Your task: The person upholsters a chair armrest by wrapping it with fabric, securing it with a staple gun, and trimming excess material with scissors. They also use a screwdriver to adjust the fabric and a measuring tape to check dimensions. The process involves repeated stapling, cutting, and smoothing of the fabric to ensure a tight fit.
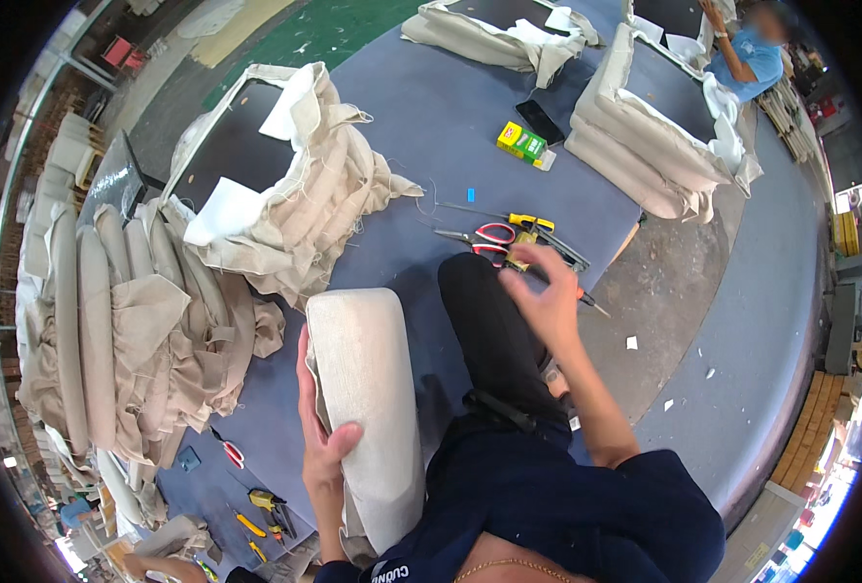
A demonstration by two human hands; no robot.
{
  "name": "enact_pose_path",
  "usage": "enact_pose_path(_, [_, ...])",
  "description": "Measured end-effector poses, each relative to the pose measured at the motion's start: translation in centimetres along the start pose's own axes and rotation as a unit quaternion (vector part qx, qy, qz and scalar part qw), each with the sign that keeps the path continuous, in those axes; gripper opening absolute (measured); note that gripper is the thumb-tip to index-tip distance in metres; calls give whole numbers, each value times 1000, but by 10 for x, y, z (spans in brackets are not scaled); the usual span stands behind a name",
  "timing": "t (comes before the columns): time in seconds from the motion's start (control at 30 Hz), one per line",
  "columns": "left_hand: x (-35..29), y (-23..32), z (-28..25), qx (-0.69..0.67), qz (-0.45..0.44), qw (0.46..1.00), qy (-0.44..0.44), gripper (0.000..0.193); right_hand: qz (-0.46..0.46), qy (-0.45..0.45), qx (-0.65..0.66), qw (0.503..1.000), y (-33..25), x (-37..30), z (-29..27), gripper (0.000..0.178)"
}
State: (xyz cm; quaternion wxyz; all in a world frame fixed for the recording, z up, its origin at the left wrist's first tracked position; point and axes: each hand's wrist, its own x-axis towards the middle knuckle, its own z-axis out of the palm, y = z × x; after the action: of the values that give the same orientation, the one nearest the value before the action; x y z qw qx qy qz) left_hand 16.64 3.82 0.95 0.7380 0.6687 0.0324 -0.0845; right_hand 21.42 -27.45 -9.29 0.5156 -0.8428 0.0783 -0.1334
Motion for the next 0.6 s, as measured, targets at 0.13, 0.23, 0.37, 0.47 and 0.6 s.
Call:
enact_pose_path(0.13, [-21,-4,-1,-31,-33,998,37,132,60,-32,-325,943,181,10,10,64])
enact_pose_path(0.23, [-12,-3,19,-71,1,997,27,131,75,-101,-383,915,233,15,23,89])
enact_pose_path(0.37, [-7,-4,24,-37,32,999,-4,122,88,-194,-442,871,234,37,23,89])
enact_pose_path(0.47, [-6,-13,23,-11,82,995,-48,114,-10,-225,-434,872,248,52,-19,70])
enact_pose_path(0.6, [-17,-31,23,7,119,989,-86,109,107,-260,-92,955,167,62,-66,46])
